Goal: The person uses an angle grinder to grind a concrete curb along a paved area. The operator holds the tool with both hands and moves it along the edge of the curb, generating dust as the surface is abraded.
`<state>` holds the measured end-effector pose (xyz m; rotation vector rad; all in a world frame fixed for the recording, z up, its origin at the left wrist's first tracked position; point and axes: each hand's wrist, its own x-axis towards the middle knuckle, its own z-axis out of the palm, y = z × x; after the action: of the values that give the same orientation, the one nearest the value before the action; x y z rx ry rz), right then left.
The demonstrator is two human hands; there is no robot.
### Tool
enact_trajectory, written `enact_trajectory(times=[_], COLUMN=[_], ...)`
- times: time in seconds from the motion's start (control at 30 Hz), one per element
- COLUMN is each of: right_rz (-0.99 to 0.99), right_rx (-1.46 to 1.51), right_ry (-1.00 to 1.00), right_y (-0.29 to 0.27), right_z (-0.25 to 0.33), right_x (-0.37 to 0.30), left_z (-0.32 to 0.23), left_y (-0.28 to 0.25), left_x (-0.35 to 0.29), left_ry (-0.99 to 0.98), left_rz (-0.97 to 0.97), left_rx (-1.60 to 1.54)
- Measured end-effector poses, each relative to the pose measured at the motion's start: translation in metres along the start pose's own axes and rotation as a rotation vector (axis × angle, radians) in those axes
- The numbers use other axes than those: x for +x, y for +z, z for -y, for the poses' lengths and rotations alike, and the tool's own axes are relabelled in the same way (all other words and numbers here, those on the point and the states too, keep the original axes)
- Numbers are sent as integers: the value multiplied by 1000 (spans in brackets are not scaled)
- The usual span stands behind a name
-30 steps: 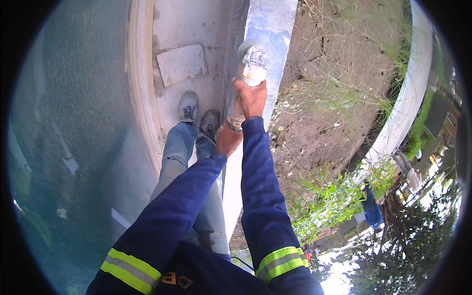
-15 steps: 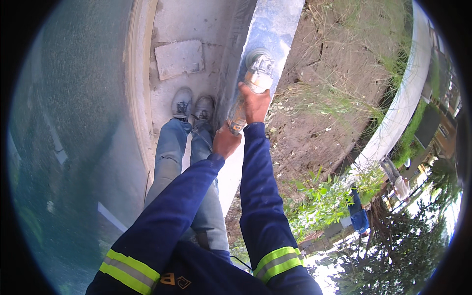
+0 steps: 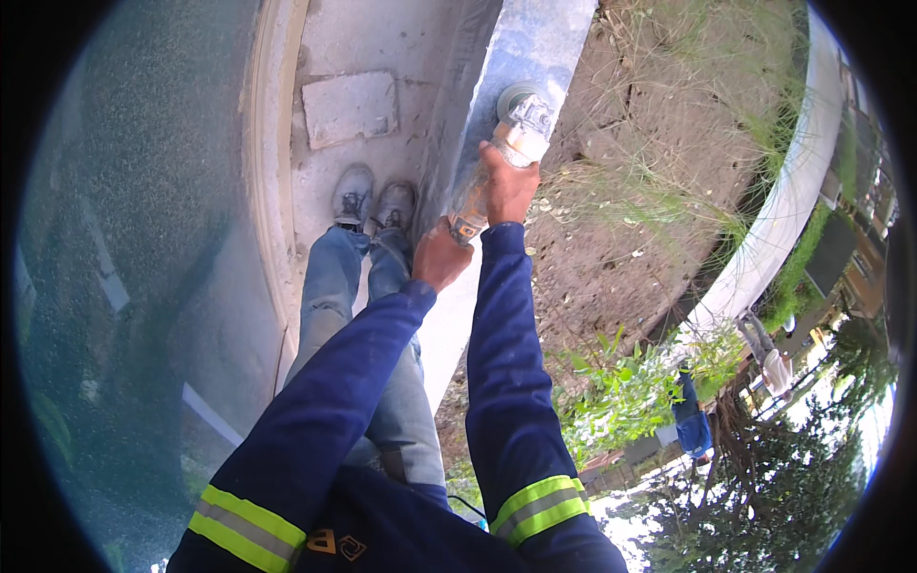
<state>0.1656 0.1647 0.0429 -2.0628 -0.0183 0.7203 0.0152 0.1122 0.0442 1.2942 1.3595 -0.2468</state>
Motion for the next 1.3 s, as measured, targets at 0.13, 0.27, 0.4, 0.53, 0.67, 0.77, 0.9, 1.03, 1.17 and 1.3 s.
enact_trajectory(times=[0.13,0.27,0.4,0.53,0.67,0.77,0.9,1.03,1.17,1.3], right_rz=[43,51,32,-30,-32,10,-16,25,-22,-15], right_rx=[-80,-236,-191,-161,-109,-107,-286,-168,-64,-48], right_ry=[20,37,23,17,21,15,14,11,-37,-17], right_y=[4,16,22,18,8,10,20,17,10,1], right_z=[-8,-7,4,4,-4,-11,-13,-5,1,2], right_x=[-14,-15,-1,7,2,-9,-11,3,14,3], left_z=[11,15,8,1,5,13,18,10,-3,-1], left_y=[6,5,-1,-3,-2,1,4,-1,-1,2], left_x=[-10,-10,7,13,8,-4,-5,12,17,9], left_ry=[0,56,74,24,-4,9,46,69,20,19], left_rz=[-57,-114,-80,-27,24,-35,-105,-44,9,15], left_rx=[-87,-218,-190,-69,21,-69,-167,-162,-29,10])
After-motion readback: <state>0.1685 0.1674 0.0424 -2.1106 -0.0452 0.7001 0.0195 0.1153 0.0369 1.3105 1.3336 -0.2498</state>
